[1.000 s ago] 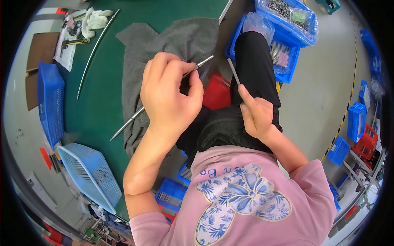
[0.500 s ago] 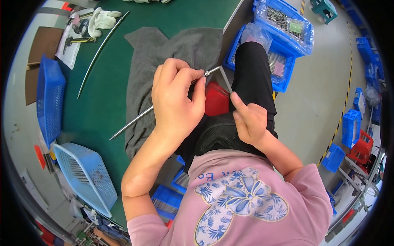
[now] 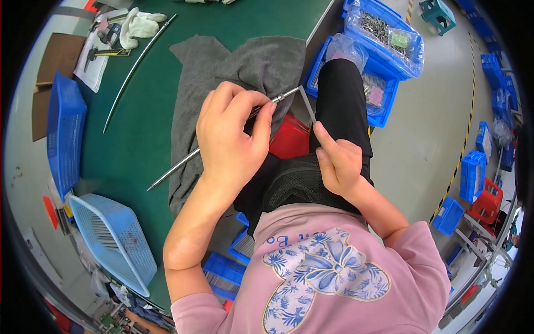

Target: Cleaning and deburring small metal components using a cloth and a manual metal tool at a manufacturing workstation.

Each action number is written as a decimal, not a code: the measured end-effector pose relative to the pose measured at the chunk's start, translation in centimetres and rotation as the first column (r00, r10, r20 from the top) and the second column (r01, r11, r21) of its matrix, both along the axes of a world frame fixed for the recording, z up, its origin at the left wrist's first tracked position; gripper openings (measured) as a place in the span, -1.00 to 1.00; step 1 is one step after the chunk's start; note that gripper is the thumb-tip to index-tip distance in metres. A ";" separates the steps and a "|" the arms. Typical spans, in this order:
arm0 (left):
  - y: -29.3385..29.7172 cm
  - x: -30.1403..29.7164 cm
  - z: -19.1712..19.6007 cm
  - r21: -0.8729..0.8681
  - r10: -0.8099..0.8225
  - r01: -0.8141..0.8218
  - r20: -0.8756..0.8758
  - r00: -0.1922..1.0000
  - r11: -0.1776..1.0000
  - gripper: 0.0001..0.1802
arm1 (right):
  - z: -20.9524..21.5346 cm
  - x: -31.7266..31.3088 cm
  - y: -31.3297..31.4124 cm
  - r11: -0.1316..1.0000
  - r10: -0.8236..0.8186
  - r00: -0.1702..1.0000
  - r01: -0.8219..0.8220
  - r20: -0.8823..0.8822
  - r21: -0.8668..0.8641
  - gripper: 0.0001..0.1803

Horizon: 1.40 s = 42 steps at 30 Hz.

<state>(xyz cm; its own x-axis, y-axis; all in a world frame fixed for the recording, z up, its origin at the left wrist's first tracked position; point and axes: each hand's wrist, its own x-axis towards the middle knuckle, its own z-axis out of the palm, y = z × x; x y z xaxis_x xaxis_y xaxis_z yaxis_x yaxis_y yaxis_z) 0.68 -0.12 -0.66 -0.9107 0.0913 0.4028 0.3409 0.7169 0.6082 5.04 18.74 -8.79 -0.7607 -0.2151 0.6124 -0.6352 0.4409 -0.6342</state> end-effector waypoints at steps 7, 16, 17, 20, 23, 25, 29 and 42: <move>0.1 -0.2 -0.3 -0.025 -0.063 0.061 -0.044 0.997 0.998 -0.86 | -0.1 0.6 0.1 0.996 0.077 0.996 -0.078 0.044 0.037 -0.46; 0.2 -0.5 -0.6 0.023 -0.054 0.054 -0.025 0.998 0.998 -0.84 | 0.1 -0.1 -0.8 0.999 0.021 1.000 -0.021 -0.008 0.026 -0.41; 0.2 -0.5 -0.7 0.024 -0.054 0.054 -0.025 0.998 0.998 -0.84 | 0.1 -0.1 -0.8 0.999 0.020 1.000 -0.020 -0.016 0.026 -0.41; 0.2 -0.6 -0.7 0.019 -0.055 0.056 -0.042 0.998 0.998 -0.83 | 0.2 -0.1 -0.9 0.999 0.024 1.000 -0.023 -0.020 0.042 -0.40; 0.2 -0.5 -0.6 0.026 -0.038 0.039 -0.035 0.999 0.999 -0.84 | 0.1 0.0 -1.0 0.997 0.011 1.000 -0.009 -0.027 0.076 -0.37; 0.3 -0.5 -0.6 0.047 -0.039 0.040 -0.016 0.999 0.998 -0.86 | 0.1 0.1 -1.0 0.995 -0.007 0.999 0.010 -0.035 0.097 -0.35; 0.3 -0.7 -0.7 0.066 -0.061 0.061 0.005 0.998 0.996 -0.87 | 1.3 -0.5 -1.9 0.977 -0.080 0.995 0.090 -0.061 0.193 -0.34; 0.3 -0.7 -0.7 0.102 -0.063 0.063 0.003 0.998 0.993 -0.86 | 5.4 -1.9 -2.2 0.953 -0.069 0.997 0.053 0.045 0.299 -0.43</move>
<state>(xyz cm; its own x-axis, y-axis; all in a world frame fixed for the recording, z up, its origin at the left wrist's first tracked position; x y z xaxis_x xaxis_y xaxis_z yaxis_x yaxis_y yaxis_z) -0.01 0.17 -1.32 -0.9071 0.1073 0.4071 0.3792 0.6284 0.6792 3.18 16.54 -3.40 -0.8084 -0.3334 0.4850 -0.5694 0.6518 -0.5010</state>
